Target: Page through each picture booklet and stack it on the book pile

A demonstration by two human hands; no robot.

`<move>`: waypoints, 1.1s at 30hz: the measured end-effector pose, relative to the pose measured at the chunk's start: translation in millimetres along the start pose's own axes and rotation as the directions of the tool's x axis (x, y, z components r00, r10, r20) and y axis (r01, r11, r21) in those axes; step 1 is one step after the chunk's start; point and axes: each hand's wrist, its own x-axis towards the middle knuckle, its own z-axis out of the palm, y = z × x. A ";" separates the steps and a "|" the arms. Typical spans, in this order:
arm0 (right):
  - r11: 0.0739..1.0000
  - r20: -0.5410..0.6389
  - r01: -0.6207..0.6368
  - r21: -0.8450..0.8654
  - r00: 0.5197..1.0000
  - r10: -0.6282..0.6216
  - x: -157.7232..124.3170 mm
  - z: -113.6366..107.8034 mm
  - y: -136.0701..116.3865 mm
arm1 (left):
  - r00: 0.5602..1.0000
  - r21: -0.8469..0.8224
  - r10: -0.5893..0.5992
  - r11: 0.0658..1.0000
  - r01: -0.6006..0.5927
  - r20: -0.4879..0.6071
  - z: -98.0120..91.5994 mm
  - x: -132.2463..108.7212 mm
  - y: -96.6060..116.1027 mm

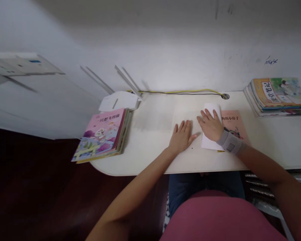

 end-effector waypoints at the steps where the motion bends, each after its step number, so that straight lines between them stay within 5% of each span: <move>1: 1.000 -0.004 -0.009 -0.019 1.000 0.009 1.9 4.6 -3.3 | 1.000 -0.006 -0.004 1.000 0.004 -0.004 0.4 -0.6 0.5; 9: 0.999 0.006 -0.023 -0.024 1.000 0.023 13.1 10.4 -20.4 | 1.000 -0.015 -0.022 1.000 0.022 0.000 1.6 -0.1 3.2; 14: 0.984 -0.062 -0.175 0.041 0.982 0.177 26.4 -1.3 15.9 | 0.999 -0.028 -0.035 0.999 0.035 0.002 2.2 0.3 3.9; 19: 0.955 0.035 -0.289 0.061 0.957 0.288 28.4 2.4 47.4 | 0.999 -0.051 -0.023 0.998 0.021 -0.043 5.3 -0.1 2.9; 33: 0.958 0.007 -0.283 -0.040 0.959 0.284 26.4 5.9 33.9 | 0.999 0.062 -0.033 0.998 0.031 0.028 3.2 -0.5 8.4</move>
